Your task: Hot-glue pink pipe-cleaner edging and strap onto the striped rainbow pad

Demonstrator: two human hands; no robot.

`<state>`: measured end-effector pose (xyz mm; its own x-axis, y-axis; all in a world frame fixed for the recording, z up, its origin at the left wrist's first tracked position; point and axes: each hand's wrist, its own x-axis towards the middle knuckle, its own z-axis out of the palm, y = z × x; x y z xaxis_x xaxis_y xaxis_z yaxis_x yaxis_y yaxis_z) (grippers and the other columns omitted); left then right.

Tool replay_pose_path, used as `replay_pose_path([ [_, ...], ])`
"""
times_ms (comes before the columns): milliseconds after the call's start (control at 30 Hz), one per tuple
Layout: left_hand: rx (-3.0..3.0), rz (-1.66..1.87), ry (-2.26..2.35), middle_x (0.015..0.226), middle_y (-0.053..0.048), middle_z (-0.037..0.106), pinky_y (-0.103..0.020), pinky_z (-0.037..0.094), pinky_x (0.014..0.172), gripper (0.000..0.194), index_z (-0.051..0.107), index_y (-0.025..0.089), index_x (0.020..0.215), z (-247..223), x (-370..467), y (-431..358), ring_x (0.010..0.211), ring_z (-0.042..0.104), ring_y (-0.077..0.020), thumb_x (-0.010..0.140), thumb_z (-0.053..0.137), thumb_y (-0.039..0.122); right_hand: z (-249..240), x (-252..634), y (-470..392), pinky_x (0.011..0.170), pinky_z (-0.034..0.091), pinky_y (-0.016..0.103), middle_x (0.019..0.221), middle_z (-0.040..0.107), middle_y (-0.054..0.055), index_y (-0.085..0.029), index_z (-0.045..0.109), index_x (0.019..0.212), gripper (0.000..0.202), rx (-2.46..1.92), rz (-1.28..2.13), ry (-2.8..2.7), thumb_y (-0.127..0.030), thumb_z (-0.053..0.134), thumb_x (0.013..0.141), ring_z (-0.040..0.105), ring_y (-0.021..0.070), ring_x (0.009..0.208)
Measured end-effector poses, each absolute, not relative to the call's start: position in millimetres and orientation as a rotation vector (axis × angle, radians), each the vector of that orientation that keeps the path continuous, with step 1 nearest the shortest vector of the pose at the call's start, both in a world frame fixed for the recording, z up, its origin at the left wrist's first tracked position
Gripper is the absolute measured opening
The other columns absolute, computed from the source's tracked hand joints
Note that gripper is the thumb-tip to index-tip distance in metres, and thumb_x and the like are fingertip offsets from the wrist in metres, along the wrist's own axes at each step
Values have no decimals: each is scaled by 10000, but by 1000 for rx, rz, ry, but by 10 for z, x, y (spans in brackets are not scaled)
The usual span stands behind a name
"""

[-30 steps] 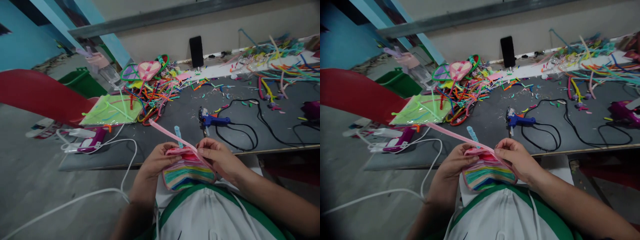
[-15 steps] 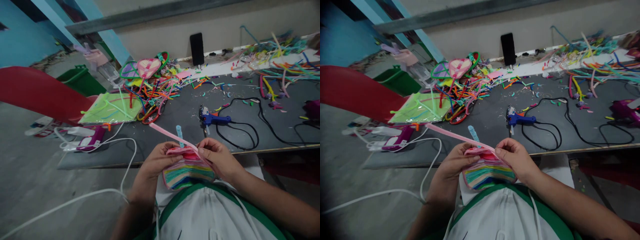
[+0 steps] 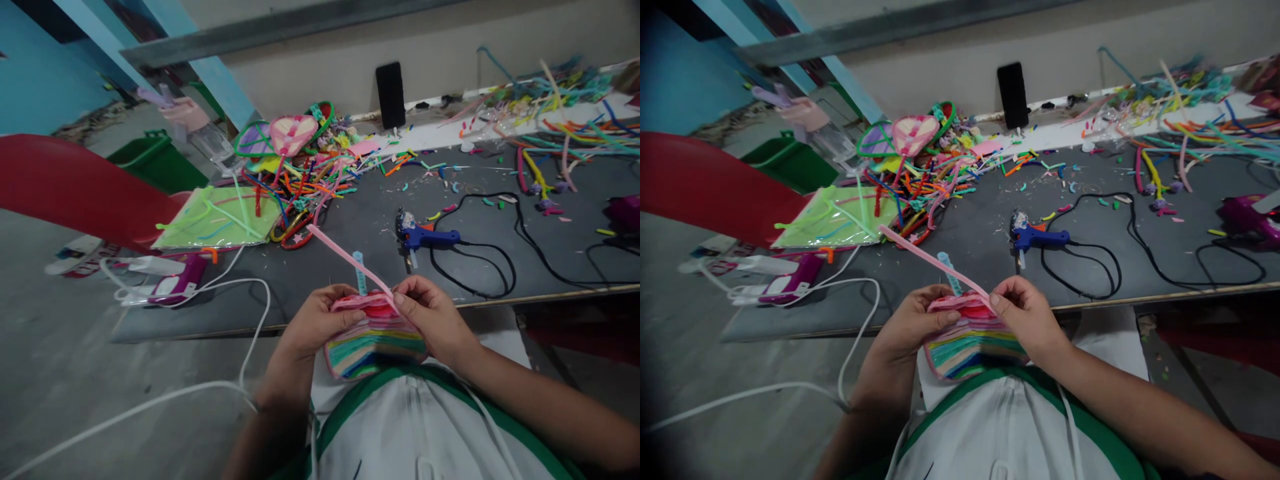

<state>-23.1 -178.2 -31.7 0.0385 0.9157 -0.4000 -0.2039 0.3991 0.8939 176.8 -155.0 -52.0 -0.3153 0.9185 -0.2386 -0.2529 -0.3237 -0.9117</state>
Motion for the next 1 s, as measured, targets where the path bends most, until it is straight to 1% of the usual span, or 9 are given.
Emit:
replay_pose_path([
  [267,742,979,1231,659,7,665,-224,497,574,381,662,131,782,-338,-242,-1766,570,604,-122,494,900,201,-480,1756,-1523,576,410,250,713,584,-30,-214,565,740,308,-1030,1833,-984,-439,770,693,504,118,609],
  [400,784,971,1200,672,-4,660,-222,492,577,331,666,122,764,-345,-260,-1763,574,596,-118,536,886,217,-499,1745,-1520,590,420,253,714,574,-31,-212,560,744,302,-1036,1845,-959,-423,770,696,506,118,620],
  [633,795,947,1205,685,-6,664,-228,484,585,327,681,125,781,-339,-258,-1766,591,598,-127,542,882,223,-503,1715,-1530,690,455,258,862,612,-20,-240,578,822,239,-934,1738,-984,-335,769,715,550,127,736],
  [800,852,980,1253,648,10,668,-229,491,589,314,702,144,787,-318,-324,-1745,575,596,-123,533,879,197,-486,1697,-1511,641,450,250,783,625,-21,-239,641,851,208,-942,1845,-963,-361,758,728,556,130,701],
  [900,992,981,1274,700,-12,698,-227,496,612,253,737,146,791,-264,-393,-1719,623,622,-140,572,855,194,-476,1672,-1502,631,454,252,797,655,-17,-242,680,869,202,-921,1918,-973,-378,751,737,562,126,682],
  [1000,1065,893,1274,791,-57,738,-257,522,676,255,767,136,833,-206,-425,-1704,720,667,-191,591,833,184,-470,1645,-1518,631,454,249,810,671,-17,-249,705,887,195,-869,1951,-1015,-392,732,756,569,123,682],
])
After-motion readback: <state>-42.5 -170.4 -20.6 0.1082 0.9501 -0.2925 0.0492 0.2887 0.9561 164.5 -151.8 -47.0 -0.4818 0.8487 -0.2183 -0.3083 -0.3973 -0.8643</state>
